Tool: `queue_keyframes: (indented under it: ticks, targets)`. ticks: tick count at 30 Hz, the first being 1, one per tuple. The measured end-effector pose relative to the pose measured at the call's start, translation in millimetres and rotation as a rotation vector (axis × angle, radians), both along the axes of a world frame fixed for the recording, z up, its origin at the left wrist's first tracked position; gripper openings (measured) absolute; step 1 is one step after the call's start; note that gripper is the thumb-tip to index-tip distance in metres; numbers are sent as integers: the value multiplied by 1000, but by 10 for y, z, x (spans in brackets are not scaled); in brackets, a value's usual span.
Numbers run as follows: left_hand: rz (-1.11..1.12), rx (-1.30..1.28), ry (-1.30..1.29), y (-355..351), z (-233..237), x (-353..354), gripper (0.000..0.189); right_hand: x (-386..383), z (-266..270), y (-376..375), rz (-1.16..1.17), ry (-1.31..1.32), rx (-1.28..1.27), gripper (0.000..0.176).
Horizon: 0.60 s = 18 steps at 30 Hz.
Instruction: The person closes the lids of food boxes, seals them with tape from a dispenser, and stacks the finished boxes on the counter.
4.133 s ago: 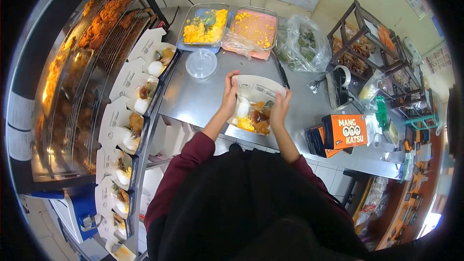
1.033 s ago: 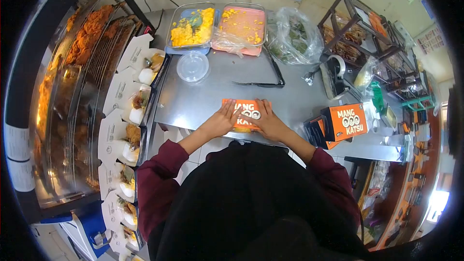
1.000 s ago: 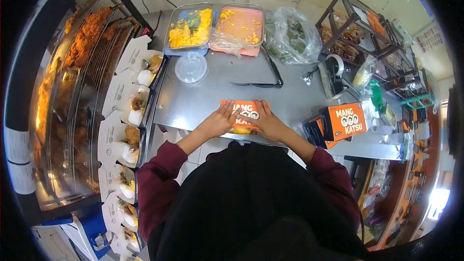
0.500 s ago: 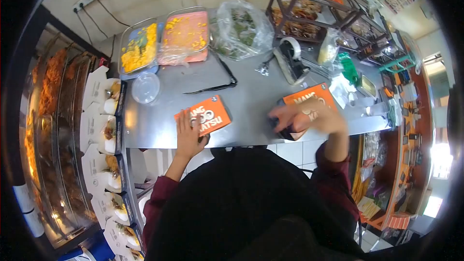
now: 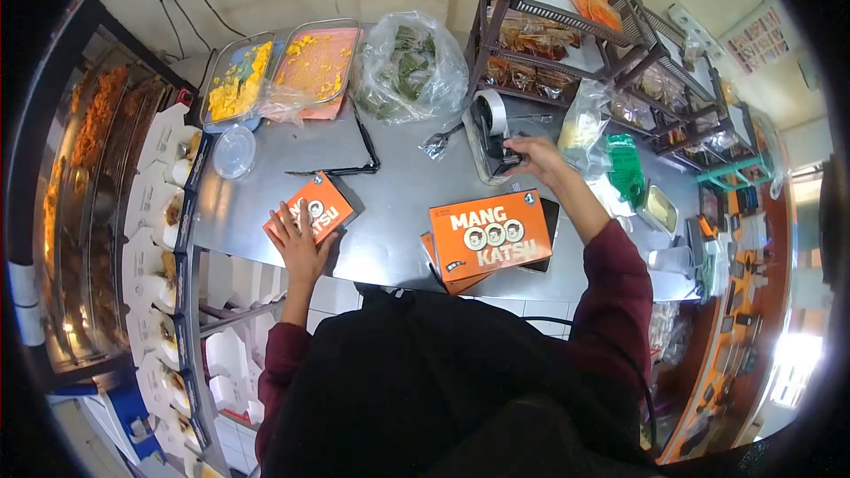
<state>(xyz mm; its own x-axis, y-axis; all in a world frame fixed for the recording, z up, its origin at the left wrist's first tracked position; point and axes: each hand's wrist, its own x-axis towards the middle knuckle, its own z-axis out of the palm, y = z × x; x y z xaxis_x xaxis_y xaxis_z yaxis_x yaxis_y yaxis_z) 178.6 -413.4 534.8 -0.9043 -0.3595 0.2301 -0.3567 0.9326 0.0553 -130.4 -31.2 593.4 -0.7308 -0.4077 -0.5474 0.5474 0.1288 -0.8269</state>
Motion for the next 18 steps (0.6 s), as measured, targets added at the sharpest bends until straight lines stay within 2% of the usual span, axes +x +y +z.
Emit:
queue_keyframes:
  ticks: [4,5,7,9,10,11,13,16,18]
  targets:
    - [85,56,-102,129,192,-26,89,206,-309,163,-151,86,-227,18]
    - [137,95,-6,124,100,-73,79,250,-318,153,-183,137,-293,17]
    - [-74,440,408,327,354,-489,57,310,-317,124,-206,154,-321,15]
    - [-457,564,353,633,711,-1116,40,314,-335,110,-206,155,-322,14]
    - [-665,437,381,810,705,-1451,37,291,-350,101,-198,151,-313,15]
    - [-845,460,321,1015,770,-1759,38,260,-356,83,-192,151,-307,16]
    - [-1005,519,74,1306,574,-2211,37,237,-356,50,-181,140,-295,17]
    - [-1155,254,29,1536,319,-2551,40,204,-209,-12,-220,80,-319,19]
    - [-1102,181,169,1646,204,-2625,43,165,-50,2,-229,-44,-388,19]
